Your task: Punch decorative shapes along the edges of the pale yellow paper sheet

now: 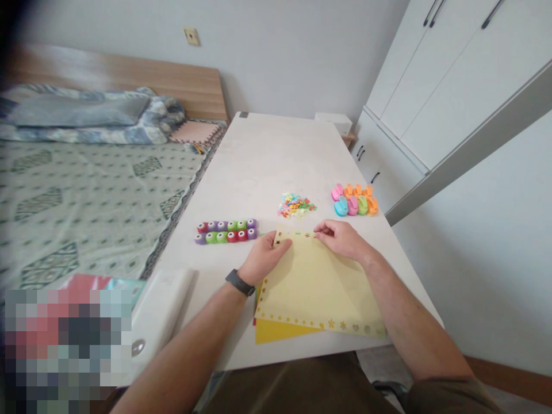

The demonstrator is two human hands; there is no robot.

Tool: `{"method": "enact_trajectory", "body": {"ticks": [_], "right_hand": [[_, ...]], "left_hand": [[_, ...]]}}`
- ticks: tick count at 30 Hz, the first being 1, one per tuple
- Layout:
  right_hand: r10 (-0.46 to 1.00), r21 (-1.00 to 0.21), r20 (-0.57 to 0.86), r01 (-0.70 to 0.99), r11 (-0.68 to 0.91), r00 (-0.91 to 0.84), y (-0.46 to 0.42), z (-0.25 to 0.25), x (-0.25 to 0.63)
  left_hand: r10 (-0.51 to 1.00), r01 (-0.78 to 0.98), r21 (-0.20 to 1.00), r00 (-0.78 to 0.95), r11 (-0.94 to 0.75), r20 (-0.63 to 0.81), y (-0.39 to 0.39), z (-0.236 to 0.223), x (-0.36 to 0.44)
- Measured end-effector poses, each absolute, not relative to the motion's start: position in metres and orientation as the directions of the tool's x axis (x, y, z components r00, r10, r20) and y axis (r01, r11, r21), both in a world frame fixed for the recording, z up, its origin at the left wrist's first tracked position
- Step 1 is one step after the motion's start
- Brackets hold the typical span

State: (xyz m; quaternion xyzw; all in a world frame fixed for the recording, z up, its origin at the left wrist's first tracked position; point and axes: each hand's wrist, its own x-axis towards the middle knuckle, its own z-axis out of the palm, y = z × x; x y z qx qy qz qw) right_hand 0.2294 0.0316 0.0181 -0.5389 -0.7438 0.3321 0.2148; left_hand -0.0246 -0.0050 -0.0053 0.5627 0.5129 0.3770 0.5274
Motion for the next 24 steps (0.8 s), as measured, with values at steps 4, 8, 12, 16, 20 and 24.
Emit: {"method": "enact_trajectory", "body": {"ticks": [4,8,12,16,20,24], "right_hand": [[0.920,-0.744,-0.102,0.643,0.183,-0.379,0.031,0.021,0.229],[0.897,-0.745,-0.125,0.637,0.198,-0.424,0.029,0.026,0.226],[0.864,-0.736,-0.149,0.638,0.228,-0.481,0.030,0.032,0.221],[0.838,-0.713,-0.187,0.657,0.244,-0.513,0.036,0.033,0.217],[0.871,-0.706,-0.101,0.652,0.277,-0.480,0.044,0.034,0.207],[0.876,-0.707,0.022,0.612,0.354,-0.481,0.051,0.042,0.181]], "left_hand": [[0.956,0.102,0.989,0.260,0.111,-0.134,-0.006,-0.005,-0.026],[0.948,0.060,0.986,0.271,0.156,-0.166,-0.007,-0.006,-0.026],[0.942,0.104,0.979,0.270,0.178,-0.200,-0.010,-0.006,-0.025],[0.952,0.185,0.974,0.253,0.130,-0.175,-0.011,-0.006,-0.026],[0.964,0.253,0.963,0.220,0.092,-0.150,-0.010,-0.008,-0.025],[0.966,0.268,0.962,0.231,0.048,-0.113,-0.010,-0.011,-0.025]]}}
